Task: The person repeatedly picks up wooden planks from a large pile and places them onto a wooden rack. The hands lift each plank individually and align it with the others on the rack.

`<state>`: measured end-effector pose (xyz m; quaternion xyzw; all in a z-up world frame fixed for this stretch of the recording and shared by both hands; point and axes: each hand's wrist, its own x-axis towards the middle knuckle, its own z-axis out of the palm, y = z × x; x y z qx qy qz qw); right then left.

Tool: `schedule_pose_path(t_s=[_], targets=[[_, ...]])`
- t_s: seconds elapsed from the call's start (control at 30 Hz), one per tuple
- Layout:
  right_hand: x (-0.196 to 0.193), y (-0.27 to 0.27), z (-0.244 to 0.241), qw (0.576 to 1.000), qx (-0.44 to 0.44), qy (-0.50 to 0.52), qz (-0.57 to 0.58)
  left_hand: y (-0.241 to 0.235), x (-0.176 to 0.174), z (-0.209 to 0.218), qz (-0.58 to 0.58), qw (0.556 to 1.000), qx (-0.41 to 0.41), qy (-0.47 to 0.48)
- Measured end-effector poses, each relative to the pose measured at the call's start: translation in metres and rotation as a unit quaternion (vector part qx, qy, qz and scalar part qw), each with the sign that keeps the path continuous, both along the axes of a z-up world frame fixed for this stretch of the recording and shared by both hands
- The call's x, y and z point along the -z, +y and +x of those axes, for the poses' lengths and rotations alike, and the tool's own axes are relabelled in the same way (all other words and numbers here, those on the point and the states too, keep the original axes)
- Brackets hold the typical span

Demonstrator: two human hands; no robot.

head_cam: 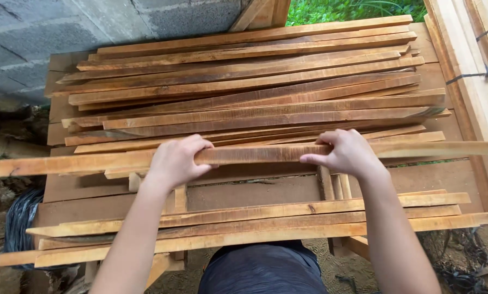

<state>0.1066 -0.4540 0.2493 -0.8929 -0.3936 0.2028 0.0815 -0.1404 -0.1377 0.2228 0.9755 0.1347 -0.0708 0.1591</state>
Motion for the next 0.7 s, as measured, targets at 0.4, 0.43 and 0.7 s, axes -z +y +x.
schedule_pose_path(t_s=[0.4, 0.43, 0.7], targets=[[0.167, -0.090, -0.123, 0.999, 0.030, 0.000, -0.040, -0.097, 0.213, -0.134, -0.044, 0.984, -0.066, 0.157], [0.177, -0.094, -0.127, 0.999, 0.030, -0.001, -0.041, -0.101, 0.219, -0.134, -0.045, 0.984, -0.066, 0.156], [0.252, -0.127, -0.140, 0.986, 0.027, -0.108, 0.127, -0.124, 0.203, -0.128, -0.084, 0.988, -0.070, 0.109]])
